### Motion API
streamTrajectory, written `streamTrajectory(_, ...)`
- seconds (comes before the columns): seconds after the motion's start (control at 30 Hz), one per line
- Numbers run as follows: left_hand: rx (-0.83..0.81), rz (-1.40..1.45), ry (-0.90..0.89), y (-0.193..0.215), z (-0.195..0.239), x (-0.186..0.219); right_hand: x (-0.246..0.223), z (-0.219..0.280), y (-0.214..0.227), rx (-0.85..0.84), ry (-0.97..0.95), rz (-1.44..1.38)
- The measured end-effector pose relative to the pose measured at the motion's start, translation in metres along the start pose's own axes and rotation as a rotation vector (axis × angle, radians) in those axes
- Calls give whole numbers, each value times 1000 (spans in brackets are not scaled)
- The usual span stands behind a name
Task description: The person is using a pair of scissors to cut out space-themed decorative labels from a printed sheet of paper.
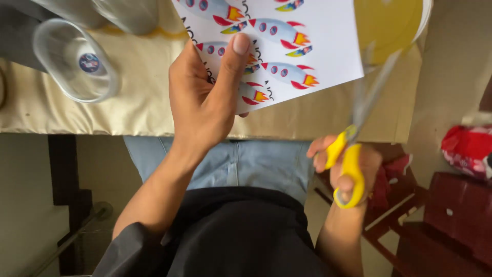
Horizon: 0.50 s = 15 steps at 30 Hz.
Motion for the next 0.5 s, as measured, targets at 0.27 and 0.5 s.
streamTrajectory(0.27,89,-140,-198,11,-3,53,-15,-4,-30,-60,-12,-34)
streamTrajectory(0.5,48,-159,-227,-14,4,74,-56,-25,-77,-111,-67,277)
Point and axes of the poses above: each hand's wrist, its own z-axis away from the middle knuckle, its own y-axis out of the back of the hand, x = y × z, the point moved 10 cm from there along -z, towards the middle knuckle, and after that the axes turned 7 degrees about z, right-handed, at the moved point
